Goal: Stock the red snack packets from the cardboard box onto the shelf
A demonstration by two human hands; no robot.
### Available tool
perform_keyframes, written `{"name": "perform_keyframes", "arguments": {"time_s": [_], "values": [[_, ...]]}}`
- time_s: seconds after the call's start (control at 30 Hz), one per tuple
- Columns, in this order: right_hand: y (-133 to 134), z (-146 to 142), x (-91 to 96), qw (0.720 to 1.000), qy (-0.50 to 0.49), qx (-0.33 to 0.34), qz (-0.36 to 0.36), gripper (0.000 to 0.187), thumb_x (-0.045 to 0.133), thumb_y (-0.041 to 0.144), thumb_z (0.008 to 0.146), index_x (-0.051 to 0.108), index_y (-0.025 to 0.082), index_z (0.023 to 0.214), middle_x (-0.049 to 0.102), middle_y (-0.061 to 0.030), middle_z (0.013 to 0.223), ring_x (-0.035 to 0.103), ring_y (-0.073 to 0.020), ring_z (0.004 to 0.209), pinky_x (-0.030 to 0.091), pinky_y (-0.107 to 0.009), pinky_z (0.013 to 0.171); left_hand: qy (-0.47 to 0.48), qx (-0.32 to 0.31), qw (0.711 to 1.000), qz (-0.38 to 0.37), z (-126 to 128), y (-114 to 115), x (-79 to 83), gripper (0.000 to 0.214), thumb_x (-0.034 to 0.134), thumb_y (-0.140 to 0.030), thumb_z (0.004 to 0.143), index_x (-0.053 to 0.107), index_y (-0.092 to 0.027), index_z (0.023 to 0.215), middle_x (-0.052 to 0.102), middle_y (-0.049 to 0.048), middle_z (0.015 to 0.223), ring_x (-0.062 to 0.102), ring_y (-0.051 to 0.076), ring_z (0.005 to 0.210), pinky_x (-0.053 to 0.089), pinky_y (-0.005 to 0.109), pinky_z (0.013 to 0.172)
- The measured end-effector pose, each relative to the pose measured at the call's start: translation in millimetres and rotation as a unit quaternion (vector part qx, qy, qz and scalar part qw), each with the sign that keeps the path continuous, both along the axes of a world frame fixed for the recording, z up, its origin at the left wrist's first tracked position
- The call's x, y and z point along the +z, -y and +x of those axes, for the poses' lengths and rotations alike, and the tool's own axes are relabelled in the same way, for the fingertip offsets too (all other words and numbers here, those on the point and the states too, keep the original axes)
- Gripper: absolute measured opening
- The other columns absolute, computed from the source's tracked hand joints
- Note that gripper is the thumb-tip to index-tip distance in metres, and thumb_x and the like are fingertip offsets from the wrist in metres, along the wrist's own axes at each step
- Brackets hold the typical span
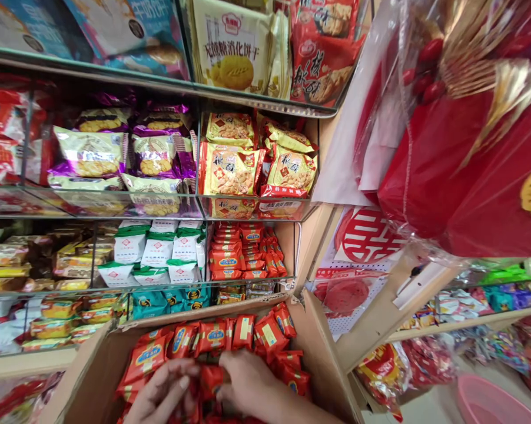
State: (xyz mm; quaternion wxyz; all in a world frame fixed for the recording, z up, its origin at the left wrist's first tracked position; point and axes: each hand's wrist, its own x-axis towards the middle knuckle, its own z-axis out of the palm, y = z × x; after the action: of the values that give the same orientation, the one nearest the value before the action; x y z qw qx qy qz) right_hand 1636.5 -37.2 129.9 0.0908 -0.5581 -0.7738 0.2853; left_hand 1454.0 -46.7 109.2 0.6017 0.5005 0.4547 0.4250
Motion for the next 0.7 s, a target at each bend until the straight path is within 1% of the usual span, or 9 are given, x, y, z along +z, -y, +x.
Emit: {"name": "perform_keyframes", "arguments": {"time_s": [0.07,0.1,0.13,0.2,0.27,0.4,0.47,0.57,0.7], "values": [[3.5,3.9,20.0,0.995,-0.100,-0.015,-0.012,0.033,0.063,0.038,0.068,0.058,0.019,0.094,0.062,-0.0020,0.086,0.055,-0.0168,0.076,0.039,-0.022,0.063,-0.035,0.053,0.997,0.052,-1.4,0.1,18.4,0.039,0.065,-0.039,0.065,0.056,-0.025,0.101,0.061,-0.0039,0.068,0.053,0.012,0.056,0.044,0.023,0.056],[4.7,5.1,29.5,0.988,-0.151,-0.011,-0.023,0.033,0.061,0.041,0.069,0.058,0.019,0.094,0.062,-0.0008,0.085,0.055,-0.0158,0.074,0.039,-0.022,0.061,-0.046,0.051,0.996,0.050,-0.9,-0.1,25.4,0.046,0.068,-0.036,0.063,0.055,-0.024,0.105,0.061,-0.0041,0.069,0.052,0.012,0.057,0.043,0.023,0.057],[5.3,5.7,37.4,0.980,-0.194,-0.003,-0.032,0.033,0.059,0.042,0.070,0.058,0.018,0.093,0.062,-0.0002,0.084,0.054,-0.0152,0.073,0.039,-0.021,0.061,-0.043,0.019,0.999,0.027,0.2,-0.3,30.2,0.045,0.069,-0.035,0.062,0.057,-0.023,0.104,0.063,-0.0033,0.071,0.054,0.013,0.061,0.043,0.023,0.060],[5.5,5.3,46.5,0.966,-0.257,0.011,-0.037,0.031,0.054,0.043,0.075,0.060,0.017,0.091,0.061,0.0000,0.085,0.053,-0.0149,0.076,0.039,-0.022,0.065,-0.026,-0.023,0.999,-0.018,3.2,-0.1,33.1,0.023,0.065,-0.037,0.066,0.063,-0.019,0.080,0.061,-0.0036,0.057,0.050,0.011,0.050,0.040,0.020,0.050],[5.7,3.2,46.3,0.955,-0.294,0.014,-0.042,0.031,0.048,0.042,0.080,0.061,0.016,0.090,0.061,-0.0005,0.085,0.053,-0.0151,0.078,0.040,-0.023,0.068,-0.010,-0.048,0.998,-0.048,5.6,1.5,30.1,0.022,0.061,-0.039,0.070,0.060,-0.017,0.065,0.058,-0.0037,0.047,0.046,0.009,0.042,0.036,0.019,0.044],[7.7,-1.6,32.3,0.927,-0.363,-0.048,-0.075,0.035,0.041,0.043,0.083,0.061,0.018,0.097,0.062,-0.0009,0.087,0.054,-0.0149,0.079,0.041,-0.025,0.070,0.030,-0.054,0.995,-0.073,6.5,5.7,22.3,0.023,0.059,-0.038,0.072,0.058,-0.016,0.064,0.063,-0.0007,0.052,0.052,0.010,0.047,0.041,0.021,0.048],[8.2,-3.1,25.5,0.912,-0.393,-0.084,-0.088,0.035,0.044,0.043,0.082,0.060,0.019,0.100,0.062,-0.0014,0.088,0.055,-0.0149,0.081,0.042,-0.026,0.072,0.049,-0.046,0.994,-0.082,6.6,6.5,19.9,0.022,0.060,-0.038,0.072,0.057,-0.017,0.065,0.064,-0.0007,0.053,0.053,0.010,0.048,0.041,0.021,0.049],[9.0,-4.8,18.3,0.896,-0.422,-0.099,-0.102,0.036,0.056,0.040,0.074,0.056,0.019,0.103,0.061,-0.0016,0.094,0.055,-0.0145,0.084,0.043,-0.026,0.074,0.071,-0.029,0.993,-0.092,7.5,6.8,17.2,0.020,0.060,-0.038,0.072,0.056,-0.018,0.070,0.064,-0.0025,0.053,0.053,0.009,0.048,0.041,0.020,0.049],[12.0,-4.2,22.7,0.916,-0.380,-0.097,-0.082,0.033,0.061,0.039,0.069,0.057,0.017,0.094,0.061,-0.0014,0.090,0.057,-0.0150,0.080,0.044,-0.027,0.073,0.086,-0.020,0.992,-0.088,6.0,6.6,15.4,0.022,0.059,-0.039,0.072,0.057,-0.019,0.079,0.063,-0.0040,0.054,0.053,0.009,0.049,0.041,0.020,0.050]]}}
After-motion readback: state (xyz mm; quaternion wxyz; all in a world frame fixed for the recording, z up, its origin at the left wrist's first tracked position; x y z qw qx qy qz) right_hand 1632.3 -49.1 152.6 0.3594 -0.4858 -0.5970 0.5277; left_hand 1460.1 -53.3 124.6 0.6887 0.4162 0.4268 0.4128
